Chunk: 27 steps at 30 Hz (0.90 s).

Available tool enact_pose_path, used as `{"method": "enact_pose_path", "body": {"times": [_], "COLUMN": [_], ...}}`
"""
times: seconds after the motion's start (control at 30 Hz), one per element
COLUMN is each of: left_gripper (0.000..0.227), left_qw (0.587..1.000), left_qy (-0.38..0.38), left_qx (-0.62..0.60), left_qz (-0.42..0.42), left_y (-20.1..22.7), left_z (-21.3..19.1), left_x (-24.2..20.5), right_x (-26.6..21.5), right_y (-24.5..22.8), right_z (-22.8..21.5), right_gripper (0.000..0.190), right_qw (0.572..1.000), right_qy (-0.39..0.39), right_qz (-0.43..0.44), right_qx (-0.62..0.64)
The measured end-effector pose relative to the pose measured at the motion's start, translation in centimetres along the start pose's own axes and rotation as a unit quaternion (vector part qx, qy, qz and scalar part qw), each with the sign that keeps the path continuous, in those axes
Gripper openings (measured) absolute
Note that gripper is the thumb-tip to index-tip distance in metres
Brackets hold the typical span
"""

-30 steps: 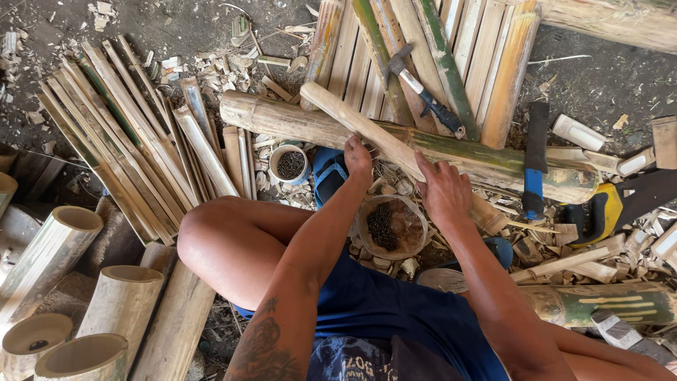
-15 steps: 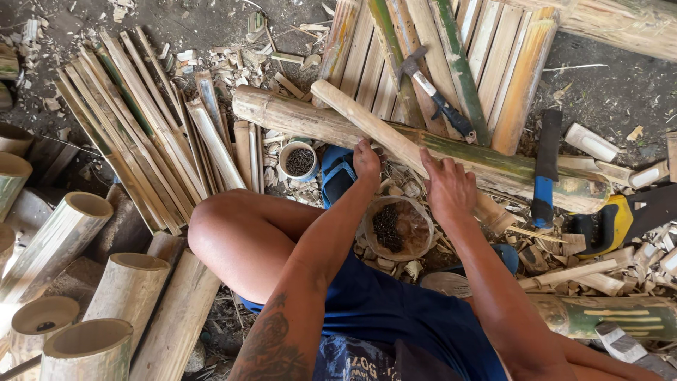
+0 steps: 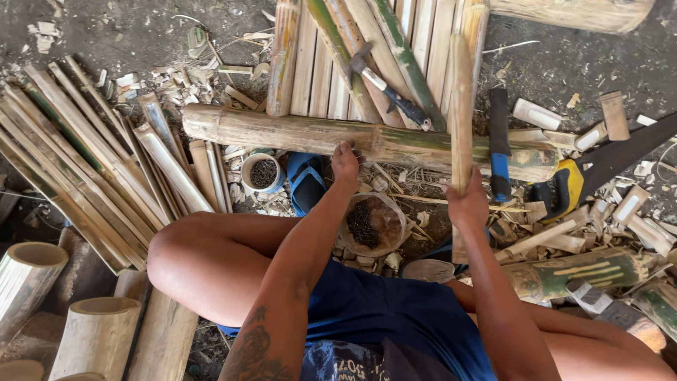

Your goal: The person assembles a bamboo structure by cutting bamboo strips with a hand saw and securing them with nails using a hammer. The person repeatedly positions bamboo pieces, saws them to size, and hammers nails to fasten them into a frame.

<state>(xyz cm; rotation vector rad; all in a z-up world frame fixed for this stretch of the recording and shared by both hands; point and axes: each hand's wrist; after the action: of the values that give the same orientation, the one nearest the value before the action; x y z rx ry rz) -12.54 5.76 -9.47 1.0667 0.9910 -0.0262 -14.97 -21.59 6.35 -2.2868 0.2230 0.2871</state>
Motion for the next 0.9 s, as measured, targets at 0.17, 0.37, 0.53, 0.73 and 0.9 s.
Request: {"method": "enact_pose_path", "body": {"times": [0.17,0.37,0.53,0.73,0.9], "left_gripper": [0.038,0.032,0.04,0.05,0.067], "left_qw": [0.997,0.94,0.732,0.557,0.466], "left_qy": [-0.038,-0.085,-0.138,-0.183,-0.242], "left_qx": [0.063,0.304,0.607,0.696,0.667], "left_qz": [-0.015,0.132,0.277,0.413,0.529], "left_y": [0.1,3.2,8.2,12.2,13.9], "left_z": [2.1,2.6,4.5,12.0,18.3], "left_x": [-1.7,-4.0,-5.4,-2.8,2.4], "right_x": [0.8,4.4,10.7,17.1,18.7], "right_y": [1.2,-0.3,-0.7,2.1,5.0], "right_z": [0.3,2.3,2.2,0.4,-1.5], "right_gripper": [0.083,0.08,0.073,0.066,0.063], "right_qw": [0.998,0.999,0.991,0.98,0.952], "right_qy": [-0.007,-0.022,0.023,0.036,0.081], "right_qz": [-0.041,-0.046,-0.129,-0.17,-0.264], "right_qx": [-0.038,-0.013,-0.024,-0.096,-0.13]}}
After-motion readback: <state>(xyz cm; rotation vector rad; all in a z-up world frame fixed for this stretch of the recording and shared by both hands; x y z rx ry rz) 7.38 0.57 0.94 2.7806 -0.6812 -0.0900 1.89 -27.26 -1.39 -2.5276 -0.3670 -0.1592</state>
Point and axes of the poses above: each hand's wrist, its own x-axis towards the middle knuckle, its own z-axis out of the palm, y = z × x, and after that the axes turned 9 degrees about x, right-handed
